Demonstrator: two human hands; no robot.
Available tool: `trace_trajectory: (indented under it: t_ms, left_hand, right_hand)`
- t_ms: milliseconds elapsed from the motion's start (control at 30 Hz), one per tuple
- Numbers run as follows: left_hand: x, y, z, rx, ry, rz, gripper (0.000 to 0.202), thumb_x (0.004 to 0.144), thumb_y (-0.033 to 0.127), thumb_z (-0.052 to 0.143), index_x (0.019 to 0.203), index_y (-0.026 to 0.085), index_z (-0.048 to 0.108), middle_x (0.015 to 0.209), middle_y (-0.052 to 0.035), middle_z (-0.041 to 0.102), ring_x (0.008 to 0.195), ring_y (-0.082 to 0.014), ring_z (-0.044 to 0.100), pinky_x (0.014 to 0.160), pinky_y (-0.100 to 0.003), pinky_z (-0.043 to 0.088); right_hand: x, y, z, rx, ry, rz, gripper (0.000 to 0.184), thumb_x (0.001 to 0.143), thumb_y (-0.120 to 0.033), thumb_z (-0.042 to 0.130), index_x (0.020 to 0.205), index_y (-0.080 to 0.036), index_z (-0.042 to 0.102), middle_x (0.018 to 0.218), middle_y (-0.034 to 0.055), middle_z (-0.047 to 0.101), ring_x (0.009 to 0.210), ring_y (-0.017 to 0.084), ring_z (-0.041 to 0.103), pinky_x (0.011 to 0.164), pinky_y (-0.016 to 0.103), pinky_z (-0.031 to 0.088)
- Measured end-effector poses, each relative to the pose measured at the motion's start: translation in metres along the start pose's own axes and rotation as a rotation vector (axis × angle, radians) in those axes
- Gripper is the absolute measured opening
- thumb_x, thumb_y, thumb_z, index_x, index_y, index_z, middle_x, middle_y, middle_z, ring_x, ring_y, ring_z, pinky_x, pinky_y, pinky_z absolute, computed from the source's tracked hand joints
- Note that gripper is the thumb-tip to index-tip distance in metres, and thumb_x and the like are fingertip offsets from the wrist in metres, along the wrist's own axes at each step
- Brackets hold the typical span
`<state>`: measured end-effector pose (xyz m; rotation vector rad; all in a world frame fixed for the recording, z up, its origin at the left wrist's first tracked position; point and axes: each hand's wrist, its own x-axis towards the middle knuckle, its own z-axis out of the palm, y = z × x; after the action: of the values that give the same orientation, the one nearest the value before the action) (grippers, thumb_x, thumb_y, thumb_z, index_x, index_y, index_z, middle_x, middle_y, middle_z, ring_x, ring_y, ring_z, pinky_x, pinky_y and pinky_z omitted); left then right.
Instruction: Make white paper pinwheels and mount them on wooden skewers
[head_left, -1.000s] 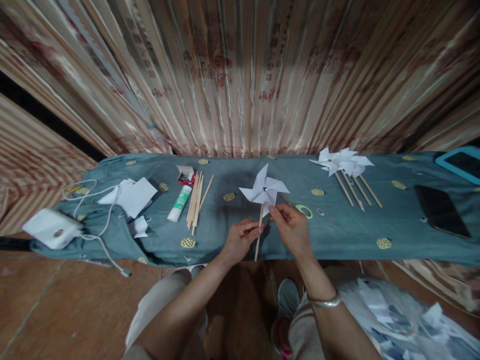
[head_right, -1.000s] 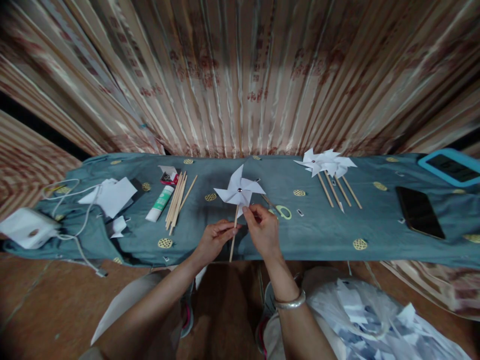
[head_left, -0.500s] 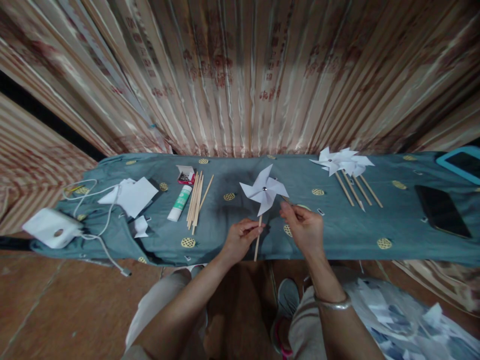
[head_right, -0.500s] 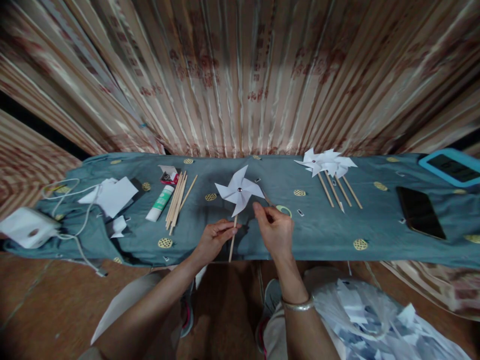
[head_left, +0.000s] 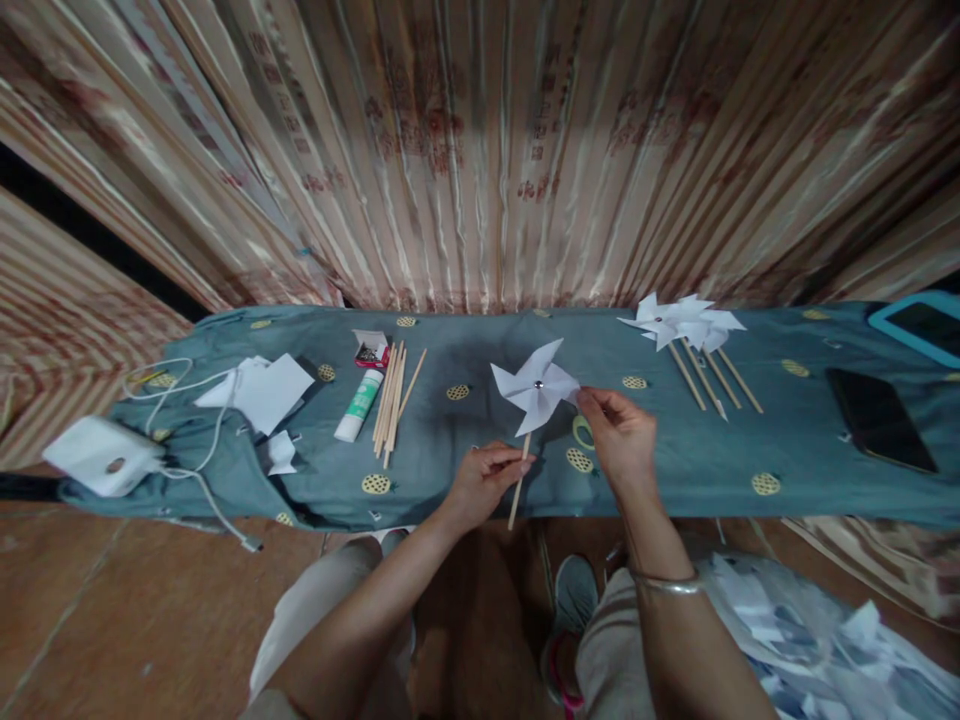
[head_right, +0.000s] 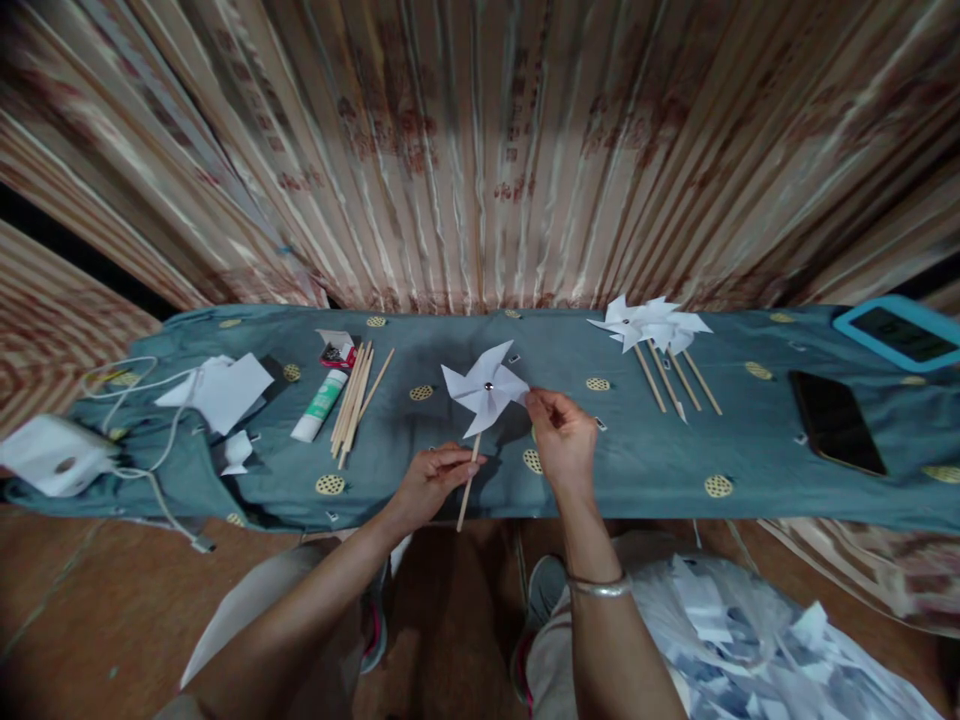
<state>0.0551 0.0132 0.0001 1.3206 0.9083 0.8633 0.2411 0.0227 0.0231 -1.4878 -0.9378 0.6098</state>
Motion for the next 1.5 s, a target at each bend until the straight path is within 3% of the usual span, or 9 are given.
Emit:
trace_trajectory:
  t_ms: [600,1500]
  left_hand:
    - [0.001,0.001,-0.001,-0.073,0.092,-0.025,0.036,0.068,0.05,0.075,0.083,0.017,0.078,0.072,-0.0037,0.063,0.065,-0.0127,0.052,0.06,-0.024,0.039]
    - [0.003,0.001,-0.001,0.041,0.064,0.027,0.035,0.076,0.049,0.068,0.087,0.018,0.078,0.071,-0.003,0.059,0.069,-0.0144,0.051,0.066,-0.025,0.04]
  right_hand:
    - [-0.015,-0.005,0.012,0.056,-0.097,0.029,0.019,0.071,-0.038,0.069,0.071,-0.019,0.072,0.069,0.0015,0.07,0.066,0.015,0.059,0.068,0.029,0.047]
    - [-0.034,-0.018,0.025,-0.019,-0.259,0.011,0.024,0.077,-0.04,0.063,0.064,-0.02,0.063,0.061,-0.0017,0.063,0.06,0.014,0.056,0.062,0.026,0.045]
